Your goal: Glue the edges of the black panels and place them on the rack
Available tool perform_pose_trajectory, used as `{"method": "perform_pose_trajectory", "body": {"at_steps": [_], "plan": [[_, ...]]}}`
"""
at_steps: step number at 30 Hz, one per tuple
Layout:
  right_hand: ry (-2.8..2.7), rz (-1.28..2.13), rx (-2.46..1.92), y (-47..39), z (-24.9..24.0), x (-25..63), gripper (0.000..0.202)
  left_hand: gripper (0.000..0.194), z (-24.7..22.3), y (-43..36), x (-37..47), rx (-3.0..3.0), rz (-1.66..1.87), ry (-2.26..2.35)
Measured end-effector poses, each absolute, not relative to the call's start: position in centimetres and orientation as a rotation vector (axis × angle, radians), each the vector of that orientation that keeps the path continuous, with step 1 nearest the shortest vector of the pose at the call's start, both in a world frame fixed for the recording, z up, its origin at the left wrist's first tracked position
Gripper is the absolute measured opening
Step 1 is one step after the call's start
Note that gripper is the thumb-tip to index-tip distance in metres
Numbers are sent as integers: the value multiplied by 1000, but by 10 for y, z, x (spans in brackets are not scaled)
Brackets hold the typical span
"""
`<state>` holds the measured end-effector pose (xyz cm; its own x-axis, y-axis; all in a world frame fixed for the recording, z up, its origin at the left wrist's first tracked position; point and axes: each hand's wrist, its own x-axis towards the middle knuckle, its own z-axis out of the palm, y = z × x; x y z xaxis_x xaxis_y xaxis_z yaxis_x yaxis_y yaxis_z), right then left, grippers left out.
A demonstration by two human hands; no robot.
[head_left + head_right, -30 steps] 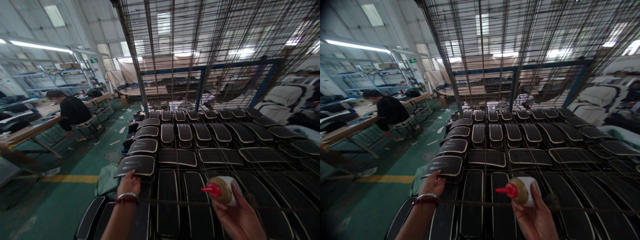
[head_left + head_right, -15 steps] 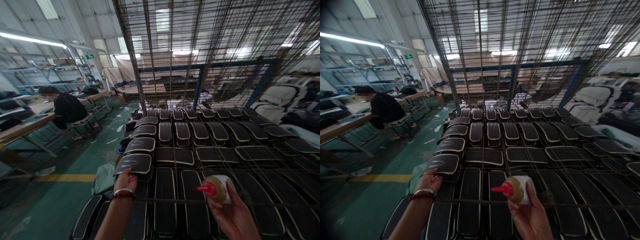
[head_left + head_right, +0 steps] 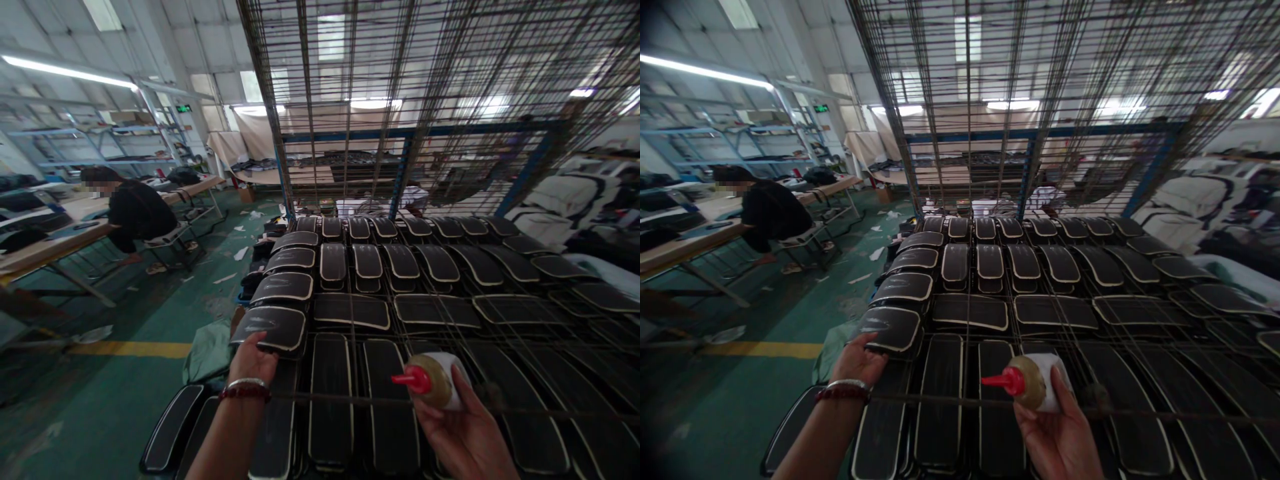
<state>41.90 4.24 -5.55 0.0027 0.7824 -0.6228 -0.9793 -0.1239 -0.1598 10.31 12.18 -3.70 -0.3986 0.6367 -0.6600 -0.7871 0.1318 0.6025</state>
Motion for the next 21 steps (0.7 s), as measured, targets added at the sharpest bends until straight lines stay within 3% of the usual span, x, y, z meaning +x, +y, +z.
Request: {"method": "perform_pose_trajectory", "body": {"at_steps": [5,13,18,21], "plan": [[438,1564,-701,42,-48,418,67,25,-31,124,108,-209,1527,1299],[473,1545,-703,40,-47,420,58,20,-28,121,106,-184,1489,1384],[456,1567,-693,39,-52,421,59,7,-27,115,108,-116,1465,1389],[393,1576,-676,40,-54,421,53,13,-17,101,111,-60,1425,1376]]}}
